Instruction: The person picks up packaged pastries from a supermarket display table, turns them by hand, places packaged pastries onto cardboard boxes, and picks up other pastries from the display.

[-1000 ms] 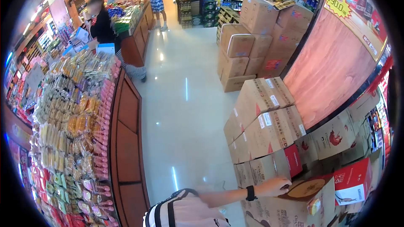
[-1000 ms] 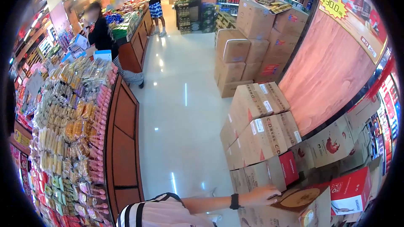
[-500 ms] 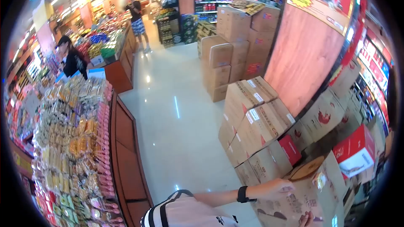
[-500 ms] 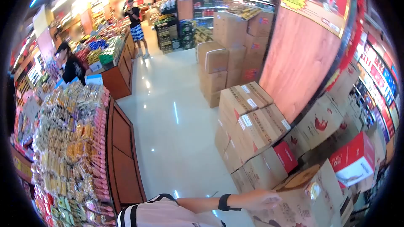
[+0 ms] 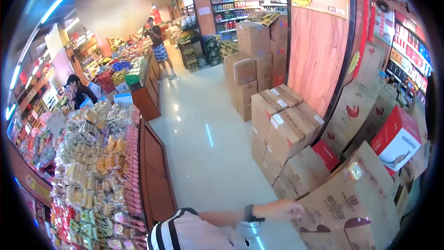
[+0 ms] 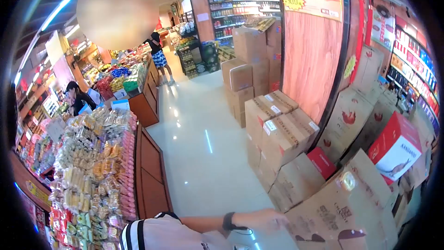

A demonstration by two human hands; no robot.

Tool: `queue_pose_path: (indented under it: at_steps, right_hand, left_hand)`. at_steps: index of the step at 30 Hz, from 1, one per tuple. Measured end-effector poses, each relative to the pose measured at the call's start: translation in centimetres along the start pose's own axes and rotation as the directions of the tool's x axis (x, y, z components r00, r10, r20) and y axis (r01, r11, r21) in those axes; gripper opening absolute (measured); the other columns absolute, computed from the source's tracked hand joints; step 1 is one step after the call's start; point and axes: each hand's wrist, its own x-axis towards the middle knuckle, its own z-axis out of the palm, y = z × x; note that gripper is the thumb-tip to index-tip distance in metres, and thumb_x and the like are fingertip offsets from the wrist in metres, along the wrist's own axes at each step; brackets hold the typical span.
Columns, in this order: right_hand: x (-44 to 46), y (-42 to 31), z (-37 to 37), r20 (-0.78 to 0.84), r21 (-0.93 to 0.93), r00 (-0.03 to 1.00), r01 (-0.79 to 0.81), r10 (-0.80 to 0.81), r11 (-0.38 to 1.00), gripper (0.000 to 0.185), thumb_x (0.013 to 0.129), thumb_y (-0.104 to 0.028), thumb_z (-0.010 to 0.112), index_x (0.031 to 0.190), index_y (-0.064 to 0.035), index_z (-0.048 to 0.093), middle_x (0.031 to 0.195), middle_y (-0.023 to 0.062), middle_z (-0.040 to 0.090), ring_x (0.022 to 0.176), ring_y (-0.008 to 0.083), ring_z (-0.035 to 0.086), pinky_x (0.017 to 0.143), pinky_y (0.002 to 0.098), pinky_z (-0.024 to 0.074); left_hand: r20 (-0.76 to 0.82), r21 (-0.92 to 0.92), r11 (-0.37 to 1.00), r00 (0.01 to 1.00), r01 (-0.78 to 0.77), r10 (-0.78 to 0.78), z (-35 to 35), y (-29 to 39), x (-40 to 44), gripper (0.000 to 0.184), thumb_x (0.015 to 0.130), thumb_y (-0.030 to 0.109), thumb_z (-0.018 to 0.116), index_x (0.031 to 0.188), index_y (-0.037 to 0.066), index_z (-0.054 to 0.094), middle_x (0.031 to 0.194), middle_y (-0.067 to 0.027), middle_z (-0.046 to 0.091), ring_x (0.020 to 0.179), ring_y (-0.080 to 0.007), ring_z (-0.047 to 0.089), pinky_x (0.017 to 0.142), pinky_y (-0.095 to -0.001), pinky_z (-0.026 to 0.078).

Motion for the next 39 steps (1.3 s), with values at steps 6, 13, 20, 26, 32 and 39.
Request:
queue_pose_path:
  at_steps: [6,13,20,26,32,39]
  right_hand:
    - [-1.7,-1.7,1.9,0.106,0.097,0.994,0.028,-0.038,0.995,0.037,0.099,-0.016,0.061,0.132,-0.0007,0.057,0.127,0.0136,0.061,0.111,0.0199,0.06,0.097,0.0329,0.0493]
    - [-4.0,-6.8,0.3,-0.088,-0.061,0.995,0.049,-0.054,0.997,0.035,0.093,-0.017,0.065,0.124,0.0006,0.061,0.106,0.0156,0.07,0.095,0.0227,0.068,0.081,0.0337,0.0525]
    - [-10.7,-8.9,6.7,0.041,-0.224,0.999,-0.018,0.028,0.974,0.047,0.094,-0.031,0.065,0.127,0.0011,0.059,0.12,0.0215,0.066,0.105,0.0334,0.066,0.09,0.0406,0.0534]
    - [-15.2,-12.8,12.0,-0.113,-0.236,0.993,-0.008,-0.019,0.972,0.046,0.095,-0.032,0.062,0.128,0.0004,0.06,0.121,0.0203,0.066,0.104,0.033,0.066,0.091,0.0409,0.0531]
    - [-19.2,-15.4,14.2,-0.254,-0.279,0.967,-0.1,0.027,0.955,0.041,0.097,-0.03,0.06,0.124,0.0001,0.062,0.117,0.018,0.068,0.1,0.0315,0.067,0.089,0.0406,0.0536]
    - [-22.2,-15.0,15.4,-0.385,-0.218,0.923,-0.102,0.011,0.971,0.036,0.096,-0.027,0.061,0.121,-0.0002,0.064,0.114,0.0163,0.07,0.097,0.0285,0.069,0.087,0.039,0.0543]
  left_hand:
    - [-0.115,-0.146,0.984,0.986,0.106,-0.123,-1.8,0.7,-4.3,0.037,0.098,0.021,0.064,0.129,0.001,0.061,0.114,-0.0121,0.068,0.105,-0.0183,0.066,0.086,-0.0342,0.055]
    - [0.182,0.354,0.934,0.976,0.045,-0.116,-6.3,0.8,-5.2,0.045,0.096,0.021,0.067,0.136,0.005,0.057,0.125,-0.0127,0.066,0.113,-0.025,0.064,0.097,-0.0365,0.05]
    - [0.344,0.353,0.925,0.939,-0.143,0.014,-12.1,-0.7,-6.0,0.046,0.093,0.013,0.068,0.136,0.002,0.056,0.128,-0.0131,0.066,0.112,-0.0226,0.065,0.097,-0.0356,0.05]
    - [0.461,0.194,0.981,0.882,0.011,-0.101,-14.4,-3.6,-4.2,0.044,0.093,0.013,0.063,0.134,-0.001,0.057,0.128,-0.0194,0.064,0.117,-0.0294,0.063,0.099,-0.0375,0.049]
    - [0.485,0.134,0.991,0.871,0.014,-0.078,-15.0,-2.5,-3.1,0.04,0.095,0.014,0.063,0.132,-0.002,0.059,0.124,-0.0167,0.067,0.114,-0.0236,0.064,0.097,-0.0354,0.05]
    - [0.511,0.062,0.996,0.86,-0.059,0.019,-12.8,-3.3,-2.5,0.034,0.096,0.011,0.062,0.128,-0.003,0.06,0.118,-0.0133,0.071,0.105,-0.0181,0.065,0.095,-0.0323,0.049]
